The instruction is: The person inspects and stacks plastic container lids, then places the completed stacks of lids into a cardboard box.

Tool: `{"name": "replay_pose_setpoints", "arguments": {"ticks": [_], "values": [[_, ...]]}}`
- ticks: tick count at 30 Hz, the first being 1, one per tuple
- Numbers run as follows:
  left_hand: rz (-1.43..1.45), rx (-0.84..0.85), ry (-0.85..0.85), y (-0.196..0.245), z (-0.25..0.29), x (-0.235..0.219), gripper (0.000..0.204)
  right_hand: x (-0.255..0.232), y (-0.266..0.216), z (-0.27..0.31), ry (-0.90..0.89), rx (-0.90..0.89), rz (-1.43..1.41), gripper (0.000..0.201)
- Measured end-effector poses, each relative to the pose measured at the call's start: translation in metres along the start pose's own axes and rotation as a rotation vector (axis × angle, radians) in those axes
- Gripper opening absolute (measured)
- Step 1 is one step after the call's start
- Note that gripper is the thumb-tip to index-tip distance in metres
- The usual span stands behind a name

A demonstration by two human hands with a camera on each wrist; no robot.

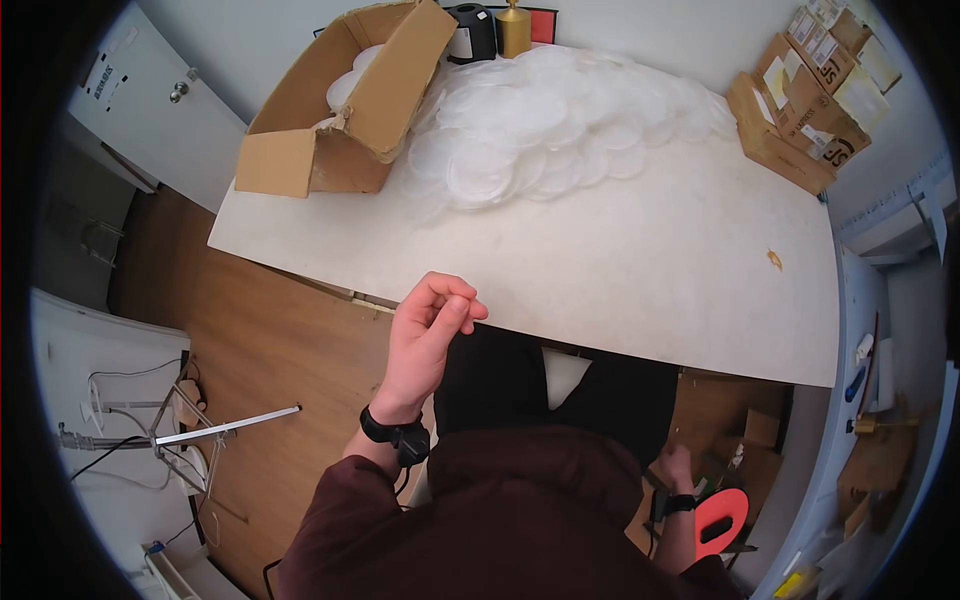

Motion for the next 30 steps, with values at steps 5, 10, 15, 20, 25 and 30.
{"name": "replay_pose_setpoints", "arguments": {"ticks": [5, 10, 15, 20, 25, 30], "values": [[-0.046, 0.126, 0.054, 0.015, -0.019, -0.012, 0.029, -0.014, -0.005, 0.005, 0.186, -0.056, 0.193, 0.033], [-0.848, 0.520, 0.190, 0.072, -0.070, -0.004, 0.024, -0.030, -0.052, 0.010, 0.343, -0.168, 0.059, 0.023], [-1.306, 0.658, 0.185, 0.075, -0.120, 0.012, 0.023, -0.082, -0.111, 0.044, 0.545, -0.312, -0.024, 0.018], [-1.477, 0.770, 0.170, 0.071, -0.132, 0.019, 0.014, -0.110, -0.145, 0.066, 0.545, -0.337, -0.135, 0.024], [-1.410, 0.836, 0.199, 0.089, -0.109, 0.023, 0.014, -0.120, -0.202, 0.089, 0.579, -0.491, -0.246, 0.018], [-1.323, 0.857, 0.225, 0.100, -0.048, 0.037, 0.020, -0.124, -0.255, 0.112, 0.470, -0.617, -0.321, 0.008]]}}
Point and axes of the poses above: each hand's wrist, its own z-axis away from the middle knuckle, its own x-axis out of the palm, y = z × x, the point moved 10 cm from there along -z, towards the middle knuckle, and after that the axes turned 1 degree about -x, right-handed, at the moved point
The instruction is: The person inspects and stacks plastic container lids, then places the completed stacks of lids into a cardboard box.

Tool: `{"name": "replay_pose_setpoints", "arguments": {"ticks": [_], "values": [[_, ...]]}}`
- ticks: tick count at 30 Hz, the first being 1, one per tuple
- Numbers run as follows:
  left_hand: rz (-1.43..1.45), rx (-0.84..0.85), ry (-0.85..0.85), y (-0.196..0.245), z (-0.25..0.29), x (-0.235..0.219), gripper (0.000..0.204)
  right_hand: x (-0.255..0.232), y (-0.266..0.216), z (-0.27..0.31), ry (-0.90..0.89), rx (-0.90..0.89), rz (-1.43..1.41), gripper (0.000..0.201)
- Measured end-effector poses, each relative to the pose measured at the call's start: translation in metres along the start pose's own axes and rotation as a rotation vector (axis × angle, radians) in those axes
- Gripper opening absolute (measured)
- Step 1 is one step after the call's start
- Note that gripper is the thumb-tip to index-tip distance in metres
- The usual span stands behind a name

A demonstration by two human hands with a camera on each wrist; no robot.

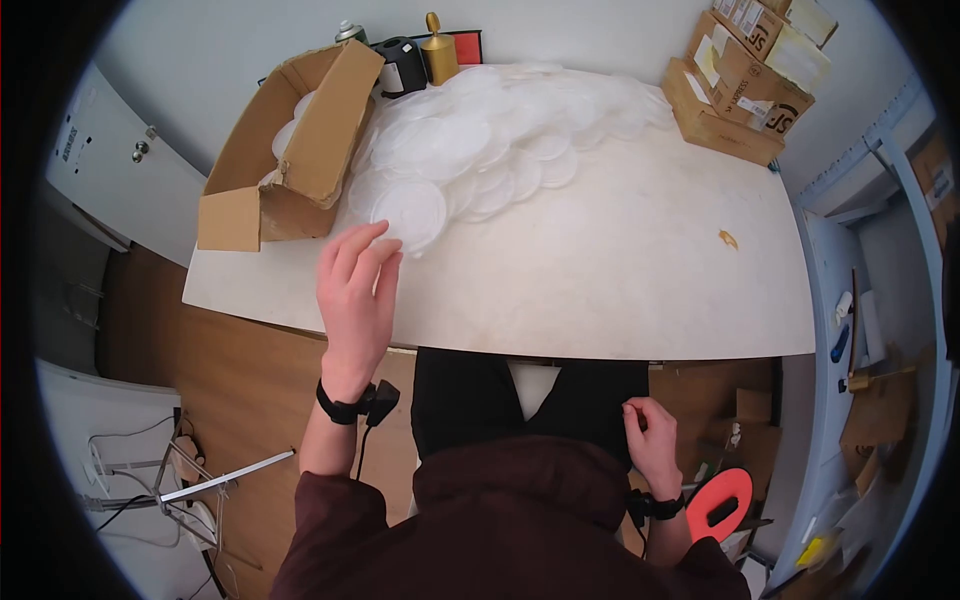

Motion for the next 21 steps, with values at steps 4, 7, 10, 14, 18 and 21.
{"name": "replay_pose_setpoints", "arguments": {"ticks": [4, 7, 10, 14, 18, 21], "values": [[0.287, 0.026, -0.177, 0.064, 0.048, 0.019, 0.024, -0.001, -0.065, -0.019, -0.012, -0.092, -0.142, 0.008], [0.358, 0.034, -0.261, 0.083, 0.063, 0.047, 0.025, -0.011, -0.099, -0.039, 0.109, -0.252, -0.211, 0.014], [0.414, 0.043, -0.327, 0.082, 0.066, 0.052, 0.028, -0.013, -0.119, -0.065, 0.153, -0.390, -0.184, 0.015], [0.292, -0.092, -0.247, 0.037, 0.050, 0.038, 0.049, -0.006, -0.127, -0.094, 0.148, -0.388, -0.185, 0.008], [0.044, -0.218, -0.210, -0.010, 0.043, 0.042, 0.070, 0.021, -0.123, -0.108, 0.160, -0.399, -0.111, 0.008], [-0.016, -0.240, -0.311, -0.018, 0.047, 0.064, 0.083, 0.022, -0.127, -0.104, 0.211, -0.440, -0.077, 0.007]]}}
Point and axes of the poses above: each hand's wrist, its own z-axis away from the middle knuckle, its own x-axis out of the palm, y = z × x, the point moved 10 cm from there along -z, towards the middle knuckle, and after that the axes turned 1 degree about -x, right-handed, at the moved point
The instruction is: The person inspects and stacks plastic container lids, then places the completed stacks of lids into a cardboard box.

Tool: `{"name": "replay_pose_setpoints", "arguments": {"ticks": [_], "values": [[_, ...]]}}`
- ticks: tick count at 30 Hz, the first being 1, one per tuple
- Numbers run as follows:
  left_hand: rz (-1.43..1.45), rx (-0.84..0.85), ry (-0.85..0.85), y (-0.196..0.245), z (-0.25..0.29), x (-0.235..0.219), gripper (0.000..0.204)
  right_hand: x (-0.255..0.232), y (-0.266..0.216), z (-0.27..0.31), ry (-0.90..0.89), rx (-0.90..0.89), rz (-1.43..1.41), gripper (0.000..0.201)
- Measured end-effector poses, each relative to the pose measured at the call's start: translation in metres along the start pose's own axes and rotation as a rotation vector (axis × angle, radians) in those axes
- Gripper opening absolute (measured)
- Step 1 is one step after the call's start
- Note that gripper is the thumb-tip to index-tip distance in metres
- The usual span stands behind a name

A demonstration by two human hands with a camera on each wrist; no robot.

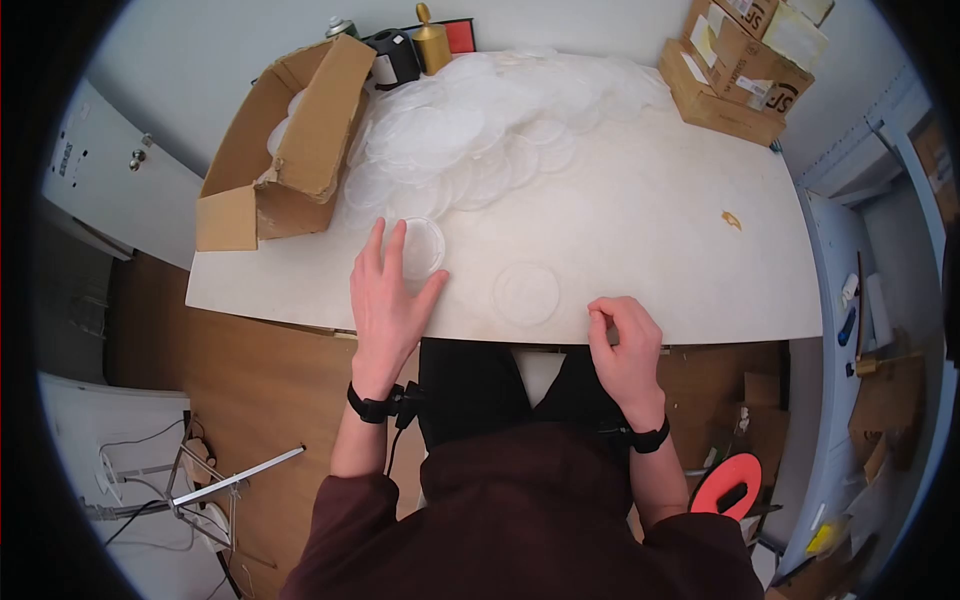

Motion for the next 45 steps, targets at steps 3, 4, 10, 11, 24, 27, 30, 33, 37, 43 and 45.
{"name": "replay_pose_setpoints", "arguments": {"ticks": [3, 4, 10, 11, 24, 27, 30, 33, 37, 43, 45], "values": [[-0.027, -0.067, 0.023, -0.009, -0.001, 0.004, 0.083, -0.003, 0.000, 0.000, 0.041, 0.019, 0.002, 0.008], [-0.026, -0.059, 0.005, -0.009, -0.001, 0.007, 0.083, -0.002, -0.002, 0.000, 0.040, -0.007, 0.013, 0.009], [-0.053, -0.007, 0.063, 0.005, 0.003, -0.009, 0.078, -0.002, -0.004, -0.001, 0.061, -0.050, 0.055, 0.008], [0.023, 0.008, 0.071, 0.013, 0.006, -0.016, 0.078, -0.002, -0.005, -0.001, 0.065, -0.067, 0.050, 0.008], [0.275, 0.201, -0.368, 0.113, 0.020, 0.033, 0.064, 0.000, -0.004, 0.001, 0.074, -0.075, 0.097, 0.010], [0.256, 0.195, -0.389, 0.114, 0.021, 0.040, 0.061, 0.000, -0.006, 0.000, 0.063, -0.108, 0.100, 0.010], [0.270, 0.158, -0.390, 0.109, 0.023, 0.043, 0.059, -0.001, -0.006, 0.000, 0.069, -0.115, 0.099, 0.010], [0.258, 0.162, -0.392, 0.107, 0.025, 0.043, 0.057, 0.000, -0.007, 0.000, 0.070, -0.121, 0.109, 0.010], [0.189, 0.234, -0.375, 0.111, 0.029, 0.045, 0.055, -0.002, -0.004, 0.002, 0.073, -0.118, 0.108, 0.010], [0.229, 0.242, -0.321, 0.108, 0.028, 0.035, 0.056, 0.003, -0.006, 0.000, 0.018, -0.076, 0.121, 0.012], [0.256, 0.210, -0.291, 0.092, 0.023, 0.024, 0.055, 0.005, -0.004, 0.002, 0.010, -0.065, 0.109, 0.012]]}}
Point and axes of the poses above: each hand's wrist, its own z-axis away from the middle knuckle, its own x-axis out of the palm, y = z × x, the point moved 10 cm from there along -z, towards the middle knuckle, and after that the axes turned 1 degree about -x, right-handed, at the moved point
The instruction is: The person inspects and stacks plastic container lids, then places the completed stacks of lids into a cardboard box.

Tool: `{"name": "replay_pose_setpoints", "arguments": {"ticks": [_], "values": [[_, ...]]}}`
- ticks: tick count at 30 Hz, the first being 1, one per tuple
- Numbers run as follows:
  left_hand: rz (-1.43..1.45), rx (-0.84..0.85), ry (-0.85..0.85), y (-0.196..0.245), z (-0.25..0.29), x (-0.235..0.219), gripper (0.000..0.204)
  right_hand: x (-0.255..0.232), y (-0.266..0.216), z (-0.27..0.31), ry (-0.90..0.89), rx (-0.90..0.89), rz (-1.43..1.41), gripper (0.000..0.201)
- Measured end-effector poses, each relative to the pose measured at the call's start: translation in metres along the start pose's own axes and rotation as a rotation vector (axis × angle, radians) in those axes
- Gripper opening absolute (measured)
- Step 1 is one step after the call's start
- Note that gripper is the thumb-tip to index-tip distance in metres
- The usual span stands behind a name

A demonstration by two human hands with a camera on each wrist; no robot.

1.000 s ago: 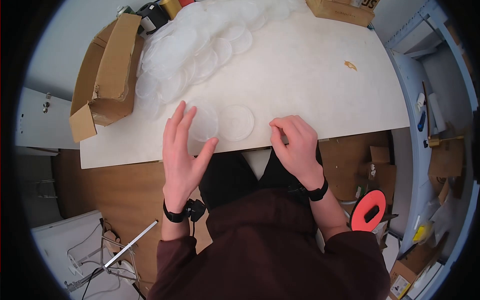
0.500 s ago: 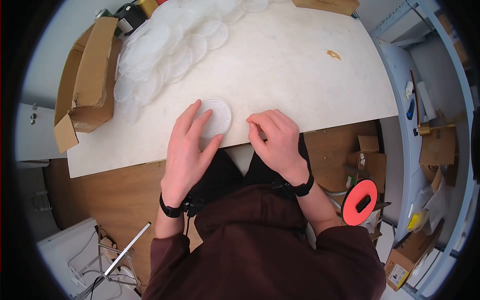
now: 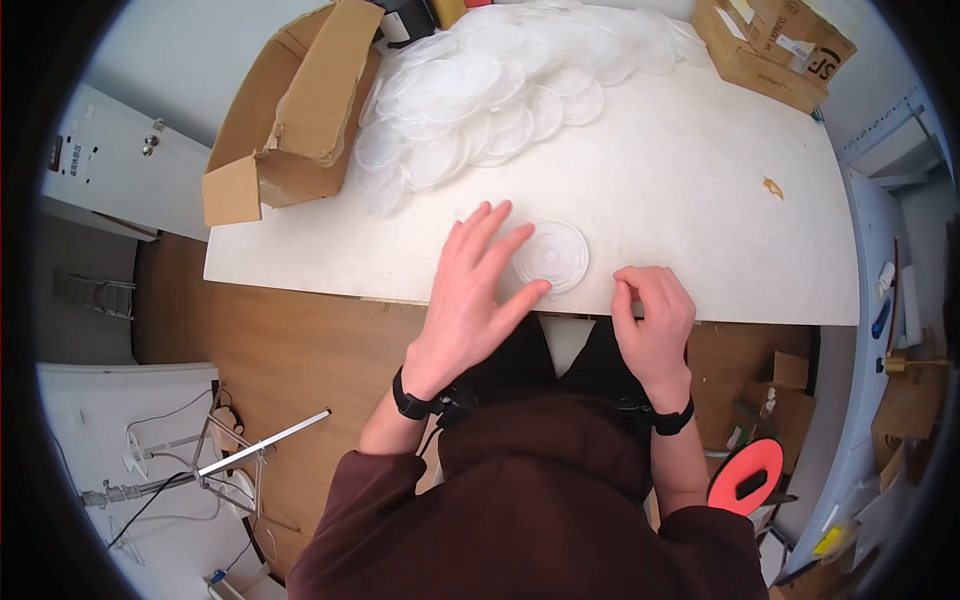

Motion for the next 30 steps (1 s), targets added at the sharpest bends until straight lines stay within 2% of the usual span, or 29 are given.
{"name": "replay_pose_setpoints", "arguments": {"ticks": [2, 4, 5, 7, 11, 13, 20, 23, 26, 30], "values": [[-0.048, -0.096, 0.283, -0.037, 0.004, -0.039, 0.052, 0.000, 0.002, 0.000, -0.012, 0.010, -0.009, 0.012], [-0.227, -0.213, 0.416, -0.072, 0.011, -0.071, 0.042, -0.001, 0.001, 0.001, 0.001, -0.004, -0.006, 0.011], [-0.229, -0.215, 0.419, -0.086, 0.013, -0.078, 0.042, 0.000, 0.001, 0.000, 0.001, -0.007, -0.008, 0.011], [-0.302, -0.370, 0.402, -0.126, 0.022, -0.083, 0.034, -0.001, 0.000, 0.001, 0.011, -0.012, -0.003, 0.011], [-0.323, -0.402, 0.380, -0.148, 0.029, -0.082, 0.026, 0.000, -0.001, 0.000, 0.008, -0.005, 0.003, 0.011], [-0.218, -0.424, 0.424, -0.155, 0.029, -0.085, 0.020, 0.001, 0.000, 0.001, 0.009, -0.002, 0.007, 0.011], [-0.216, -0.390, 0.391, -0.144, 0.040, -0.091, 0.012, 0.000, 0.000, 0.000, 0.007, -0.005, 0.010, 0.011], [-0.136, -0.404, 0.358, -0.114, 0.060, -0.091, 0.009, 0.000, 0.001, 0.001, 0.017, -0.003, 0.009, 0.011], [0.062, -0.390, 0.381, -0.085, 0.074, -0.082, 0.006, -0.001, -0.002, -0.001, 0.018, -0.024, 0.004, 0.011], [0.156, -0.287, 0.342, -0.030, 0.058, -0.065, 0.009, -0.003, -0.001, 0.000, 0.027, -0.033, 0.016, 0.010]]}}
Point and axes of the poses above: each hand's wrist, its own z-axis away from the middle knuckle, its own x-axis out of the palm, y = z × x, the point moved 10 cm from there along -z, towards the middle knuckle, and after that the axes turned 1 degree about -x, right-handed, at the moved point
